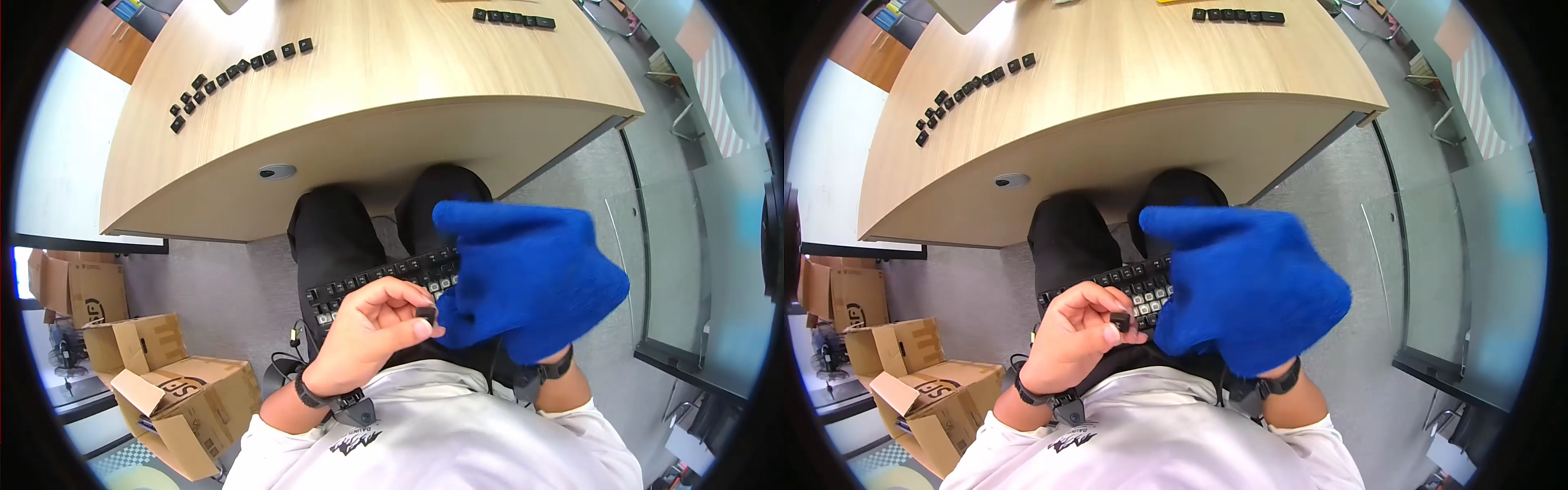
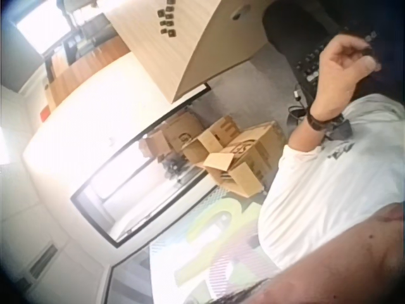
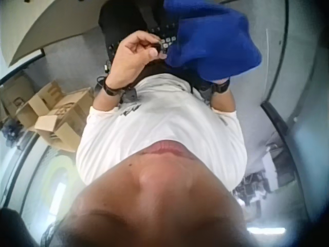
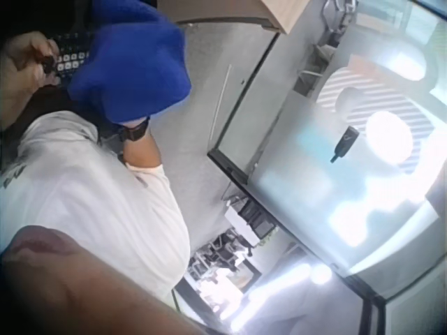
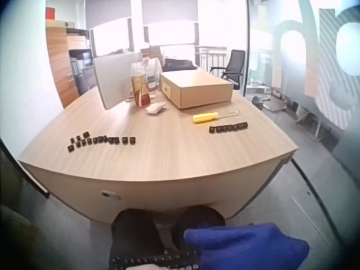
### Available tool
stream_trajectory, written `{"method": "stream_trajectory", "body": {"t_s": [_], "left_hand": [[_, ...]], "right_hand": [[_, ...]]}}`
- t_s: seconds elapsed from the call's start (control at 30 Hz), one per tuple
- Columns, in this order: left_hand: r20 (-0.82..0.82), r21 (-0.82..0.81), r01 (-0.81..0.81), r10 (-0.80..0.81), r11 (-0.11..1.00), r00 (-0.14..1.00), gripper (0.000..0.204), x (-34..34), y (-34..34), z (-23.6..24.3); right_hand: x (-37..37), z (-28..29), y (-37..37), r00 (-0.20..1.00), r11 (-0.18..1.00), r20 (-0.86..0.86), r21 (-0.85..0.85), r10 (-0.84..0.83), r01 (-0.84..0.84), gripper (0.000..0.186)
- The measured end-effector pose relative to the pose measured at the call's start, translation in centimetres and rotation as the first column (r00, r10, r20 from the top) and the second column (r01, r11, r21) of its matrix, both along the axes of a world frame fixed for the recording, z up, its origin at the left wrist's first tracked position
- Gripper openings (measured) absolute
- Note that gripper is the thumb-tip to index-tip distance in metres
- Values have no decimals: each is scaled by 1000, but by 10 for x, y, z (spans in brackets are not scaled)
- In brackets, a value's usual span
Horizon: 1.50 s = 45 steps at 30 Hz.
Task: Cleaning a keyboard and its keycaps with a cloth and manual scrubbing.
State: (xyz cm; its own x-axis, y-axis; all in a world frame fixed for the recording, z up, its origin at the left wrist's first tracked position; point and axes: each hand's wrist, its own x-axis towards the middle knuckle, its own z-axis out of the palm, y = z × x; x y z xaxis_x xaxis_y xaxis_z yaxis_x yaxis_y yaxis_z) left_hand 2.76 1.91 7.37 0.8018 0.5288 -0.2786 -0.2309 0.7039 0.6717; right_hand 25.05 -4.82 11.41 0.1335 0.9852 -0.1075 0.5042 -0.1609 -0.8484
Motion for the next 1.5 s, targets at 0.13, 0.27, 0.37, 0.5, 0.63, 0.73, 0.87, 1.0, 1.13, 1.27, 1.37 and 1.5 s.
{"method": "stream_trajectory", "body": {"t_s": [0.13,0.27,0.37,0.5,0.63,0.73,0.87,1.0,1.13,1.27,1.37,1.5], "left_hand": [[-6,-49,-24,23,998,1000,21,0,4,-7],[-13,-52,-7,6,999,1000,21,-1,3,-9],[10,-41,-17,17,999,1000,20,-1,4,-11],[1,-28,-27,27,999,1000,19,-1,5,-11],[-37,-40,-15,14,999,999,20,-4,5,-13],[-33,-38,-18,17,999,999,20,-4,5,-15],[-13,-49,-7,6,999,1000,20,-1,4,-17],[-11,-61,-18,17,998,1000,21,-1,0,-16],[-4,-66,-16,16,998,1000,22,7,-5,-16],[18,-136,-27,30,990,999,20,21,-13,-13],[13,-157,-20,22,987,1000,19,23,-16,-17],[-38,-236,-20,12,971,999,18,23,-18,-15]], "right_hand": [[8,-22,5,981,987,193,154,13,-44,45],[6,-41,2,934,954,358,279,3,-110,48],[7,-36,9,908,926,419,340,5,-162,48],[6,-22,8,911,969,413,224,-1,-100,46],[7,7,2,909,998,416,62,-21,-5,43],[1,2,-5,938,998,343,38,-54,44,42],[-15,-16,-13,989,989,-24,7,-145,145,41],[-19,-16,-9,932,978,-296,-46,-207,203,41],[-8,12,17,889,979,412,-59,201,-195,34],[-31,-27,3,887,924,368,353,-280,145,39],[-28,-43,5,855,855,445,519,-267,-3,36],[-21,-57,-1,916,838,310,544,-253,47,35]]}}
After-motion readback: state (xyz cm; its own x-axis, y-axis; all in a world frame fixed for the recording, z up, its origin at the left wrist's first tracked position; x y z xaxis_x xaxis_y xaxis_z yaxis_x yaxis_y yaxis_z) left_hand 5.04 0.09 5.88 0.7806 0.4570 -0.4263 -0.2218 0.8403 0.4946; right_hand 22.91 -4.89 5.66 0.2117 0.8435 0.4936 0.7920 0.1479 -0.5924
